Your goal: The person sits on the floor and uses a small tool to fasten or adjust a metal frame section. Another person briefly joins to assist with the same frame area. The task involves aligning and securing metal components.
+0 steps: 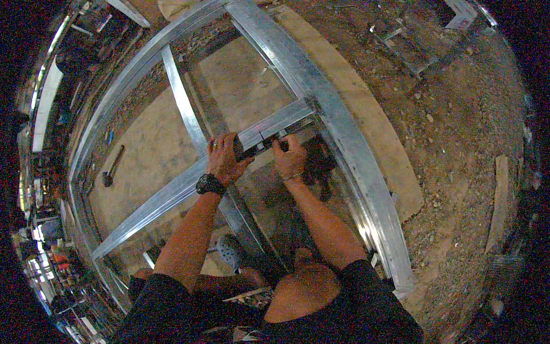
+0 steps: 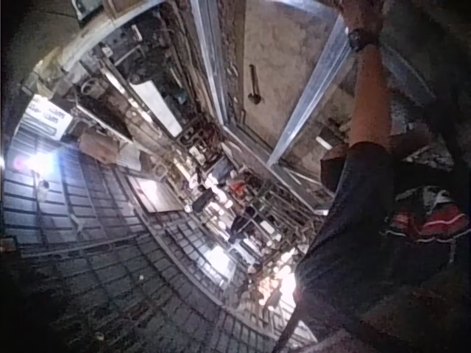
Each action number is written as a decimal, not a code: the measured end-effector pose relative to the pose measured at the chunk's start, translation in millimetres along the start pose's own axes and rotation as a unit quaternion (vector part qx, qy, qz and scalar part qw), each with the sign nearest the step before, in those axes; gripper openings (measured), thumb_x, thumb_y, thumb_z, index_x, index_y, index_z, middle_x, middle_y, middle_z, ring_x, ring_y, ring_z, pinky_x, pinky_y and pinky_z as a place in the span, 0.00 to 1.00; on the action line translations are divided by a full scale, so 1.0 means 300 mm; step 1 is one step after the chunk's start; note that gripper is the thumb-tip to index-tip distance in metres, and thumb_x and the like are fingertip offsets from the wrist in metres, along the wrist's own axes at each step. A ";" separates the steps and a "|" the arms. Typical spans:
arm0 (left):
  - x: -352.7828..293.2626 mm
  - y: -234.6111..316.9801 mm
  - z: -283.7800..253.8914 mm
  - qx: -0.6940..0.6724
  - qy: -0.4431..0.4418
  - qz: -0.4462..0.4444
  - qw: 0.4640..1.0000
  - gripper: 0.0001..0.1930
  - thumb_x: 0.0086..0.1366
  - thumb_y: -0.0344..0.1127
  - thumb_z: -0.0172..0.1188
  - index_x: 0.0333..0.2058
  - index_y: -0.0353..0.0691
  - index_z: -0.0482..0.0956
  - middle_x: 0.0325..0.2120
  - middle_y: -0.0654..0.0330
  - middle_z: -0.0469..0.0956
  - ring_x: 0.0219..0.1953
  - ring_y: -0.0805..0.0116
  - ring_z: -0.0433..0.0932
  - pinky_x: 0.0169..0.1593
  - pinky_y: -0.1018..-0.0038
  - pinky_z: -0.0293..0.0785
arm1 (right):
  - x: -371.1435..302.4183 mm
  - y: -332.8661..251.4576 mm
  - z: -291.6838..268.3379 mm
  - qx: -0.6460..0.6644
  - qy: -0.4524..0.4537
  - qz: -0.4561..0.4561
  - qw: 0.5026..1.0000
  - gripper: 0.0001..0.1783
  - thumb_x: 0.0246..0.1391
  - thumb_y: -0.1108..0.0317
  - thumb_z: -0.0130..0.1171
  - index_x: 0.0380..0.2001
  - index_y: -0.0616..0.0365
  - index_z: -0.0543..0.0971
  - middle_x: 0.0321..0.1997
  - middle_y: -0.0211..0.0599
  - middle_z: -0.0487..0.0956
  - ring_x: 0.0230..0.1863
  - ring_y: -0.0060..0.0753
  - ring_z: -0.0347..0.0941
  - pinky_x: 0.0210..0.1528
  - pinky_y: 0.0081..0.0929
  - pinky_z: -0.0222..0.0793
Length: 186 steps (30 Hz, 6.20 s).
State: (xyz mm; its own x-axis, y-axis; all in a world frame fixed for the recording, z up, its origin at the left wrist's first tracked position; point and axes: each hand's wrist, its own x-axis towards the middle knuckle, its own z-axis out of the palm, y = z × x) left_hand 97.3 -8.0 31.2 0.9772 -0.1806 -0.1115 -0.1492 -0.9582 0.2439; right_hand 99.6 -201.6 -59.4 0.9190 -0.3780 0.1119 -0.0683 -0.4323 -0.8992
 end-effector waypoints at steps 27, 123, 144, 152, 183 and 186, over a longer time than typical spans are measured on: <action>-0.012 -0.015 0.003 -0.015 0.029 0.014 0.999 0.44 0.56 0.57 0.73 0.63 0.38 0.65 0.59 0.46 0.71 0.66 0.42 0.68 0.75 0.45 0.49 | -0.005 -0.046 -0.009 0.033 0.001 -0.013 0.999 0.11 0.50 0.68 0.73 0.28 0.60 0.79 0.23 0.39 0.80 0.23 0.33 0.77 0.30 0.33 0.72; 0.197 0.115 0.072 -0.159 0.090 0.181 0.966 0.36 0.60 0.48 0.73 0.63 0.41 0.71 0.57 0.45 0.76 0.56 0.40 0.77 0.58 0.53 0.77 | -0.022 0.112 0.018 0.045 0.035 -0.221 0.974 0.05 0.60 0.68 0.59 0.35 0.58 0.80 0.29 0.45 0.79 0.30 0.55 0.79 0.31 0.42 0.73; 0.191 0.117 0.089 -0.100 0.112 0.144 0.978 0.43 0.60 0.60 0.69 0.66 0.39 0.69 0.59 0.43 0.76 0.57 0.40 0.77 0.61 0.53 0.75 | -0.036 0.068 -0.001 0.072 -0.044 -0.163 0.983 0.17 0.69 0.58 0.50 0.35 0.61 0.79 0.33 0.45 0.81 0.36 0.53 0.82 0.37 0.38 0.76; 0.195 0.134 0.093 -0.106 0.118 0.151 0.976 0.41 0.61 0.59 0.71 0.63 0.37 0.71 0.59 0.44 0.77 0.58 0.41 0.77 0.62 0.52 0.74 | -0.129 0.207 -0.090 0.006 -0.020 -0.039 0.999 0.12 0.57 0.74 0.63 0.45 0.60 0.81 0.38 0.46 0.84 0.41 0.48 0.84 0.44 0.35 0.78; 0.180 0.146 0.066 -0.113 0.096 0.126 0.981 0.44 0.59 0.61 0.70 0.66 0.39 0.68 0.59 0.42 0.75 0.58 0.39 0.76 0.61 0.53 0.75 | -0.092 -0.013 0.043 0.151 -0.014 0.013 0.988 0.10 0.59 0.68 0.69 0.40 0.57 0.79 0.33 0.35 0.83 0.34 0.31 0.80 0.40 0.32 0.76; 0.180 0.142 0.059 -0.112 0.083 0.122 0.983 0.44 0.58 0.61 0.70 0.66 0.39 0.68 0.59 0.42 0.75 0.58 0.39 0.76 0.61 0.53 0.75 | -0.090 -0.032 0.035 0.141 -0.018 0.015 0.990 0.11 0.55 0.75 0.69 0.40 0.56 0.79 0.34 0.33 0.84 0.36 0.27 0.80 0.42 0.30 0.76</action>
State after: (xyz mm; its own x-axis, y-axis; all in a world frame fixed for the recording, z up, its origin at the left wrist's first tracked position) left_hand 141.0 -62.6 18.6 0.9305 -0.3419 0.1313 -0.3632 -0.8152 0.4512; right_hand 79.4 -178.7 -58.2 0.9321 -0.3551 0.0716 0.0095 -0.1737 -0.9848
